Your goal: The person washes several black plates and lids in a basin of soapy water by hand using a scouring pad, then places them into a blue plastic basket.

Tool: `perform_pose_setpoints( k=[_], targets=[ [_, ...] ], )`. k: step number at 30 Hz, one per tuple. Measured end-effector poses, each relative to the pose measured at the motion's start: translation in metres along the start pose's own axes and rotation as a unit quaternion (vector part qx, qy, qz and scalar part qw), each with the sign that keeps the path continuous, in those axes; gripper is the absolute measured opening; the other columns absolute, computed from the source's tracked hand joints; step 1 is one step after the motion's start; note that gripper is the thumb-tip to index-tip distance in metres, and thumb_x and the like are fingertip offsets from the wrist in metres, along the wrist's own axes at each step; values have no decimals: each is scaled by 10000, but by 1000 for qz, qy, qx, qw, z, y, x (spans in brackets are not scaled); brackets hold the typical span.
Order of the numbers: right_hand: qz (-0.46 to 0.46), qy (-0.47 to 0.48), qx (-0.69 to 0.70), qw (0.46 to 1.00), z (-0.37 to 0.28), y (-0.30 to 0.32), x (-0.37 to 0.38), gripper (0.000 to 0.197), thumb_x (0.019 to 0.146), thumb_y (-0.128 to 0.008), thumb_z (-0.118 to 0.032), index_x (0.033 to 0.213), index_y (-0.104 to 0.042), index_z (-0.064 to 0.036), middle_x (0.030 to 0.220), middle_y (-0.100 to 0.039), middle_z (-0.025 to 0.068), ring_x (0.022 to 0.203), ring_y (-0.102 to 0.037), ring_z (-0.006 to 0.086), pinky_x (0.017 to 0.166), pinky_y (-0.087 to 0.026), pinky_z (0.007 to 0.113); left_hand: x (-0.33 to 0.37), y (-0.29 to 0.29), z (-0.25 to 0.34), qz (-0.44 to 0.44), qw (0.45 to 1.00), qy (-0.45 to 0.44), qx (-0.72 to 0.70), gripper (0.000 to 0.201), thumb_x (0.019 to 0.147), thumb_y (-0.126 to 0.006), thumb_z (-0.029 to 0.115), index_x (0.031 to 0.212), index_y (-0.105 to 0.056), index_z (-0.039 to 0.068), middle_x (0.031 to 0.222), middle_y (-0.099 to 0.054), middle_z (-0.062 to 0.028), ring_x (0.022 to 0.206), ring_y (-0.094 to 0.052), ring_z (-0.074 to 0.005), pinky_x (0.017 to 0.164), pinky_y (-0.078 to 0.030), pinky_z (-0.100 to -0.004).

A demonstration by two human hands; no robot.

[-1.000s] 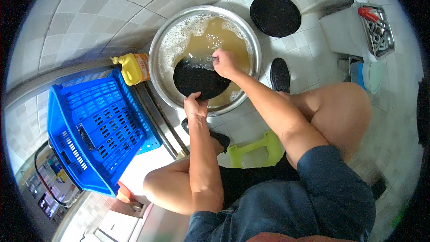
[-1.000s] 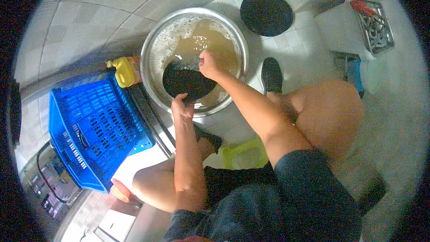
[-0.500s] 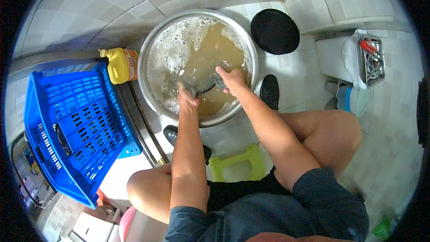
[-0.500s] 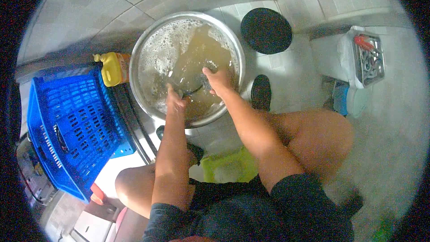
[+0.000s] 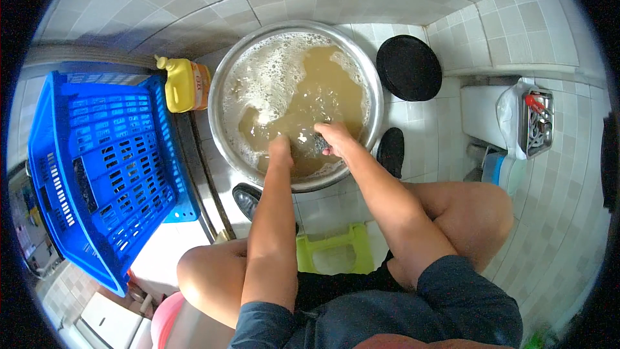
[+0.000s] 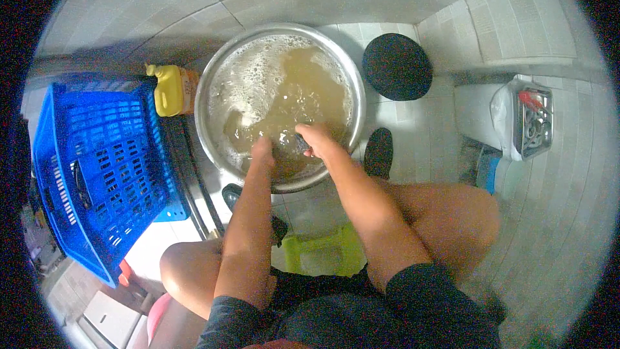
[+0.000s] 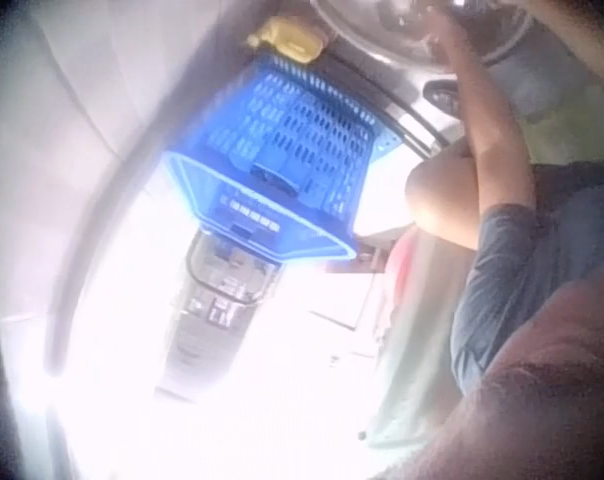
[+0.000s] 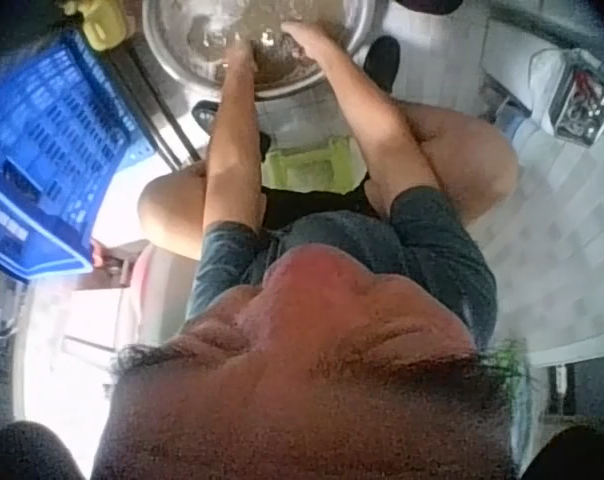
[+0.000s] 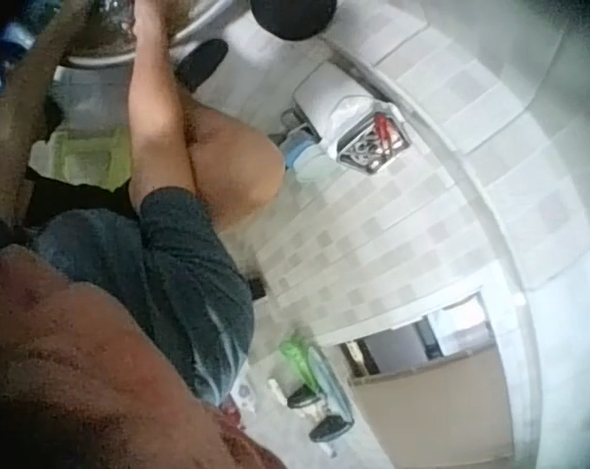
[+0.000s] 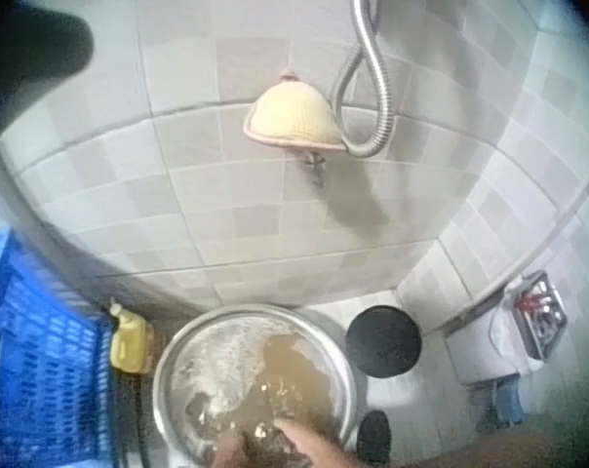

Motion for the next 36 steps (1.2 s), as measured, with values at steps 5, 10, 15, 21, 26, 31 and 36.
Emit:
perform_pose_setpoints(
  k=[5, 10, 15, 21, 26, 31, 36],
  targets=[
    [34, 3, 21, 999, -4, 28, -12, 226, 800, -636, -292, 871, -634, -77, 763, -587, 28, 640, -548, 172, 471, -474, 376, -49, -43, 22, 11, 821, -156, 549, 558, 879, -616, 366, 1259, -567, -40, 1245, -568, -285, 1145, -552, -448, 950, -475, -524],
    [93, 107, -81, 987, -39, 28, -46, 319, 823, -588, -321, 877, -654, -14, 745, -624, 99, 593, -590, 252, 429, -501, 375, -115, -40, 64, 54, 736, -469, 485, 462, 873, -555, 314, 1196, -607, -12, 1215, -594, -225, 1234, -470, -421, 1088, -330, -538],
    [100, 146, -185, 967, -88, 24, -91, 404, 804, -583, -354, 870, -672, 35, 759, -676, 154, 623, -664, 277, 526, -576, 415, -174, -47, 72, -31, 695, -601, 393, 554, 787, -621, 176, 1318, -547, 35, 1318, -568, -229, 1245, -506, -429, 1067, -399, -471],
    [87, 182, -332, 922, -114, 0, -122, 419, 774, -606, -359, 782, -668, 55, 737, -682, 195, 586, -675, 297, 496, -574, 384, -170, -44, 75, -18, 776, -516, 362, 588, 726, -710, 46, 1292, -555, 79, 1225, -623, -220, 1112, -602, -396, 935, -504, -458],
    [-74, 185, -80, 977, -94, -13, -100, 473, 866, -706, -491, 779, -673, -28, 657, -621, 49, 476, -581, 161, 375, -481, 338, -155, -22, 81, 64, 784, -514, 341, 263, 741, -712, 84, 1001, -672, 64, 896, -681, -231, 826, -639, -449, 742, -525, -499],
    [-44, 110, 80, 990, -58, 2, -48, 400, 903, -673, -461, 975, -595, -75, 779, -588, 25, 609, -588, 146, 426, -535, 330, -135, 7, 96, -13, 902, -427, 59, 212, 824, -671, -46, 1035, -684, -28, 889, -697, -26, 767, -596, -120, 733, -503, -285],
    [7, 113, 139, 984, -20, 10, -4, 308, 926, -656, -364, 1013, -589, -76, 853, -576, 39, 683, -582, 155, 488, -577, 345, -122, 19, 92, -52, 945, -319, -59, 220, 789, -651, -89, 994, -667, -7, 906, -697, -64, 754, -635, -186, 728, -524, -334]
  ],
)
Point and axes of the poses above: each hand's wrist, its own x-axis towards the middle knuckle, its own y-axis out of the back of the hand, z = x × y, the point moved 7 cm from there along x, towards the middle knuckle
